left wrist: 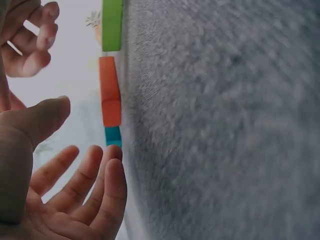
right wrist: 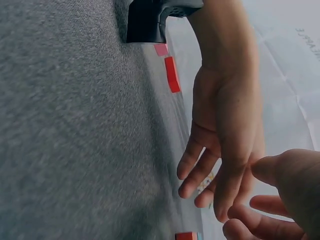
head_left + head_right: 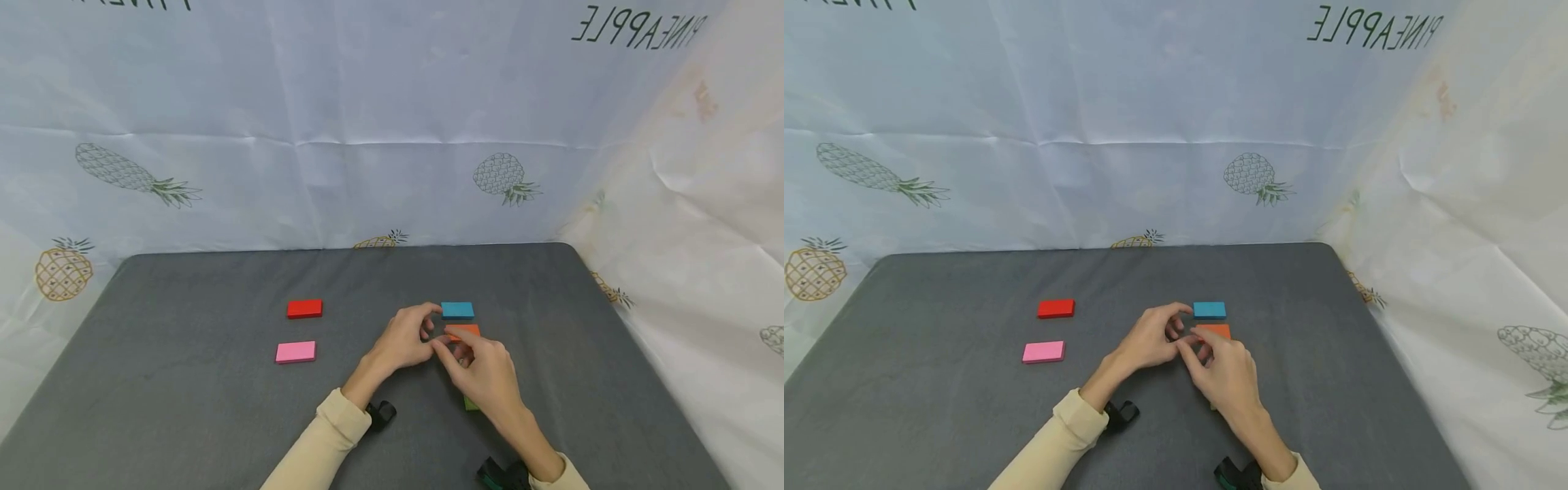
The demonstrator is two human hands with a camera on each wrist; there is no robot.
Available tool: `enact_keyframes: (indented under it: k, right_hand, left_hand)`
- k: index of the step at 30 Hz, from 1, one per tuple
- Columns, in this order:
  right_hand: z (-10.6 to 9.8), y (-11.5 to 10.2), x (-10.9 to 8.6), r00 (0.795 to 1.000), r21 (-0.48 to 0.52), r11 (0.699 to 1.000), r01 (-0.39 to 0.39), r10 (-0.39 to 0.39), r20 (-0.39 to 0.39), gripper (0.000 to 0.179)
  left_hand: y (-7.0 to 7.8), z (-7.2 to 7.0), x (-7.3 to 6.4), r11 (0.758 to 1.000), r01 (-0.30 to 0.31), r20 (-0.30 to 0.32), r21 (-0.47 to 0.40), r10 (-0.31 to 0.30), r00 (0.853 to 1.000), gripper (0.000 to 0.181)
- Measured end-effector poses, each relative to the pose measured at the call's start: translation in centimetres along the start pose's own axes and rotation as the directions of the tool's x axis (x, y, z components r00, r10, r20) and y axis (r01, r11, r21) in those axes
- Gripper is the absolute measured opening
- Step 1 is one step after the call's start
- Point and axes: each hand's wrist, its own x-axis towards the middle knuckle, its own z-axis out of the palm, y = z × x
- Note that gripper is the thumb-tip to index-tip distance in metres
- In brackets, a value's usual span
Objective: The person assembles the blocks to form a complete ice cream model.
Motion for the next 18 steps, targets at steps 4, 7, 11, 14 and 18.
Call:
enact_keyframes:
  k: [4, 7, 11, 14, 18]
  right_hand:
    - [-0.6, 0.5, -0.4, 0.999, 0.000, 0.999, -0.043, 0.043, 0.027, 0.024]
    - [-1.1, 0.9, -0.8, 0.993, -0.010, 0.994, -0.106, 0.106, 0.056, 0.024]
    - [-1.7, 1.4, -1.6, 0.979, -0.040, 0.983, -0.180, 0.183, 0.089, 0.028]
    - [-2.1, 1.7, -2.2, 0.968, -0.064, 0.974, -0.216, 0.222, 0.113, 0.031]
    - [-2.4, 1.9, -2.7, 0.944, -0.108, 0.956, -0.274, 0.288, 0.160, 0.034]
  left_hand:
    - [-0.2, 0.5, 0.4, 1.000, 0.000, 0.017, 0.007, 0.000, 1.000, 0.044]
    - [-0.2, 0.8, 0.6, 1.000, -0.022, 0.023, 0.002, 0.022, 0.999, 0.041]
    - [0.0, 1.1, 0.8, 0.998, -0.057, 0.037, 0.008, 0.057, 0.998, 0.040]
    - [0.1, 1.2, 1.0, 0.998, -0.062, 0.049, 0.025, 0.061, 0.997, 0.040]
    - [0.1, 1.4, 1.1, 0.997, -0.054, 0.060, 0.056, 0.050, 0.997, 0.040]
